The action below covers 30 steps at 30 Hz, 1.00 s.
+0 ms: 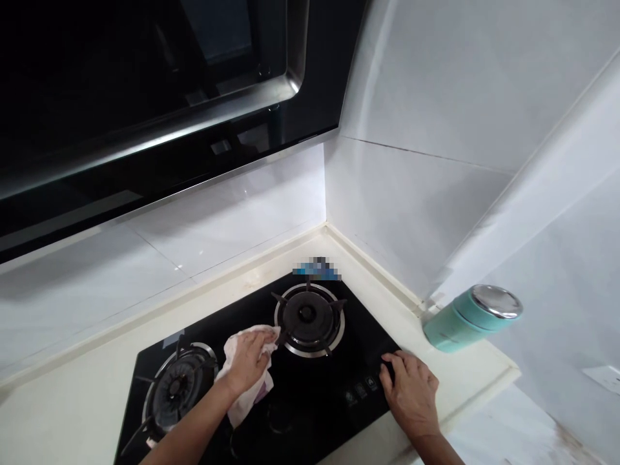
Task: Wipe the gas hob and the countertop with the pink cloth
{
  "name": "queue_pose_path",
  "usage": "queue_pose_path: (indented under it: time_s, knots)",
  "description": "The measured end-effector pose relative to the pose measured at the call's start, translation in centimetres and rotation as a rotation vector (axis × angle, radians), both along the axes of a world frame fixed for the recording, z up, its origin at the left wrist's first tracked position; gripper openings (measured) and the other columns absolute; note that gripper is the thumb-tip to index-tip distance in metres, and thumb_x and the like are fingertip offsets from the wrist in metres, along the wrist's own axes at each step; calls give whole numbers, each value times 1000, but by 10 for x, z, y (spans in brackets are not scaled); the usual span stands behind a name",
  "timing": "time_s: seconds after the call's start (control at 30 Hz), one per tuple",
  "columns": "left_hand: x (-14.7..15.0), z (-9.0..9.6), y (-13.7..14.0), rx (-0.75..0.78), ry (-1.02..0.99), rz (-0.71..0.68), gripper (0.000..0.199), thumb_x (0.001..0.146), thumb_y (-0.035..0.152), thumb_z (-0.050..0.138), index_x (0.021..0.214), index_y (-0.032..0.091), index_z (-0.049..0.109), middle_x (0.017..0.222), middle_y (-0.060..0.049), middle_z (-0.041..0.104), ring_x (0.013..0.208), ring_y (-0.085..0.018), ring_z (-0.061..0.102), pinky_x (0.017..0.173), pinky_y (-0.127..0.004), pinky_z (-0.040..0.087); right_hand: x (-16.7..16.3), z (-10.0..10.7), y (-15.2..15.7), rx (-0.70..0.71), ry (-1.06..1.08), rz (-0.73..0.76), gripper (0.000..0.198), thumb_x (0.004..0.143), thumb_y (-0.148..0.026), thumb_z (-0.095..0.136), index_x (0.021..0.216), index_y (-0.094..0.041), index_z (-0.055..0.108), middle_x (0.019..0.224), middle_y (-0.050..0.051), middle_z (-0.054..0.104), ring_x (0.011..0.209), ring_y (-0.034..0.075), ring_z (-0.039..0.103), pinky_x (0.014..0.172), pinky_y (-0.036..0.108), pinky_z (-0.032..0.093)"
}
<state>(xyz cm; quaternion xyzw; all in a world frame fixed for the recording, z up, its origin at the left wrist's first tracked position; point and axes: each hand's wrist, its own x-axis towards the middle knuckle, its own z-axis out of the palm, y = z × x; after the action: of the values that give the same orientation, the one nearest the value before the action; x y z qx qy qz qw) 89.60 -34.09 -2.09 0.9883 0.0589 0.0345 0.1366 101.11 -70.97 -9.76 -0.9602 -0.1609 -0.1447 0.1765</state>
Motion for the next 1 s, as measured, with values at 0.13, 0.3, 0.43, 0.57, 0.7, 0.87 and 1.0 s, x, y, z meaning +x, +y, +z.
queue_pose_path:
  time_s: [0.13,0.3,0.43,0.57,0.7,0.87,1.0]
  knots:
    - [-21,-3,-2,50,-7,-15,52,83,20,52,135,25,54,143,-8,53,130,-27,49,111,-46,36,1,-3,-1,-8,9,-3,35,96,-39,38,106,-20,66,115,13,61,103,30,52,86,44,37]
    - [-6,-7,12,269,2,310,52,84,31,58,135,19,56,149,-15,48,141,-37,35,115,-57,27,1,-5,-3,-29,32,-12,34,95,-38,39,106,-21,65,115,13,62,101,30,53,85,45,38]
    - [26,-3,26,338,41,393,47,94,30,44,138,16,53,146,-15,52,135,-33,43,112,-56,32,0,-4,-3,-33,21,-6,33,96,-38,38,105,-21,65,113,13,62,102,31,53,84,45,38]
    - [67,2,37,327,97,348,48,96,27,38,142,18,49,151,-12,47,139,-30,39,111,-51,34,0,-4,-2,-50,5,-2,32,97,-38,38,105,-22,64,113,12,61,100,30,54,83,45,38]
    - [112,1,46,294,144,262,49,97,27,37,145,25,45,155,-6,44,142,-26,35,110,-46,34,0,-3,0,-76,-17,-4,31,97,-37,39,104,-21,64,113,13,61,99,30,54,83,45,38]
    - [152,2,53,271,199,209,51,94,29,42,145,31,44,151,-6,48,134,-28,42,105,-50,37,0,-2,0,-68,-30,7,29,97,-35,41,104,-21,64,111,12,62,98,30,54,82,44,38]
    - [153,5,52,270,213,179,50,92,29,43,142,32,48,150,-6,48,134,-30,41,104,-53,37,1,-1,1,-41,-52,20,27,96,-35,42,104,-21,64,110,12,62,100,30,54,83,44,38]
